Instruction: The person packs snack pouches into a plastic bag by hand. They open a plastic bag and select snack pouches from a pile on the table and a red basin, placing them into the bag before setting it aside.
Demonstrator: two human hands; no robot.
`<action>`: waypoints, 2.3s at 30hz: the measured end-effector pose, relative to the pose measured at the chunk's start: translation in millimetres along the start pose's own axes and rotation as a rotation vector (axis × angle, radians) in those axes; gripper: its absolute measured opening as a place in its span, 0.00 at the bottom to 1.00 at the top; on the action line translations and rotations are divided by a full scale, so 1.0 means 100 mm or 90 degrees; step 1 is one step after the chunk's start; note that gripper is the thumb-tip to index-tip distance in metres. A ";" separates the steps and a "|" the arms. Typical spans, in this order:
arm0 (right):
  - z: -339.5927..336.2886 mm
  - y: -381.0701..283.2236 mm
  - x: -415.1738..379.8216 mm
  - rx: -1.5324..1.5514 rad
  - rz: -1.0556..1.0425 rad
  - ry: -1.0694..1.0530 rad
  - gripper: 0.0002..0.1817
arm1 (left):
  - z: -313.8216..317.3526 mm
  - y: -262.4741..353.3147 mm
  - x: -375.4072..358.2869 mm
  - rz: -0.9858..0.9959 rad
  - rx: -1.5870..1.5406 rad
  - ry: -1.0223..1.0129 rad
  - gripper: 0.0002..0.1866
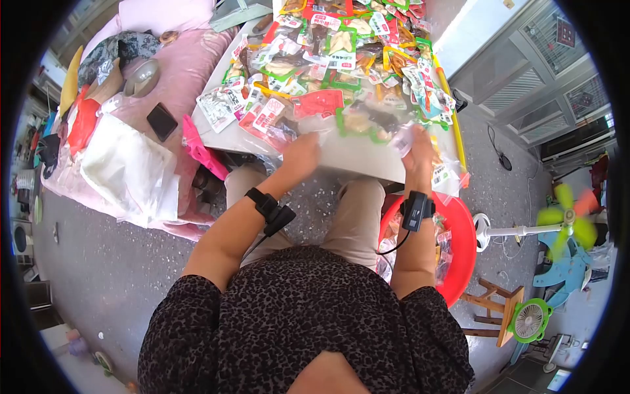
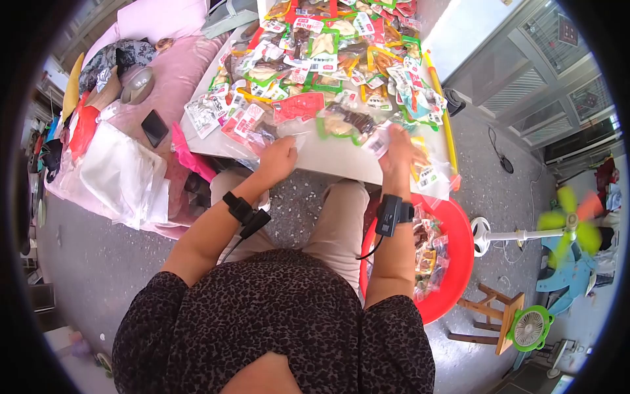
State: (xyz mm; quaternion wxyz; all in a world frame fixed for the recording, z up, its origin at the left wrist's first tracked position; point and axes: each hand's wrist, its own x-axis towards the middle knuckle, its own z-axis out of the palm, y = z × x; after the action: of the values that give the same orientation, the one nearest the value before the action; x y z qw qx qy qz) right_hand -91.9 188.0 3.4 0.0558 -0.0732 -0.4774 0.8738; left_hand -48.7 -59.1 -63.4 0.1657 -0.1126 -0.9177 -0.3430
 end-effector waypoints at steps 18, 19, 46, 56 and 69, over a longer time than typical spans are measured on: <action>0.05 0.15 -0.59 -0.048 0.295 -0.381 0.03 | -0.58 0.41 -0.18 -0.242 -0.763 -0.570 0.20; 0.10 0.16 -0.60 -0.075 0.312 -0.384 0.03 | -0.56 0.45 -0.17 -0.162 -0.617 -0.606 0.20; -0.15 0.84 -1.65 0.289 0.514 -0.371 0.21 | -0.55 0.73 -0.33 -0.155 -0.874 -0.678 0.21; -0.32 0.44 -1.27 0.124 0.163 -0.063 0.06 | -0.42 0.42 -0.21 -0.026 0.017 -0.038 0.19; -0.26 0.65 -1.12 -0.121 -0.027 0.008 0.02 | -0.09 0.13 -0.17 -0.062 0.039 -0.102 0.09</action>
State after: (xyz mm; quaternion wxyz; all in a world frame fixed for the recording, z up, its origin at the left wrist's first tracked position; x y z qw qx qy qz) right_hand 21.3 155.4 -56.9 0.0699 -0.0738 -0.5594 0.8226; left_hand -26.9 -57.1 -56.3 0.0783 -0.0897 -0.9423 -0.3127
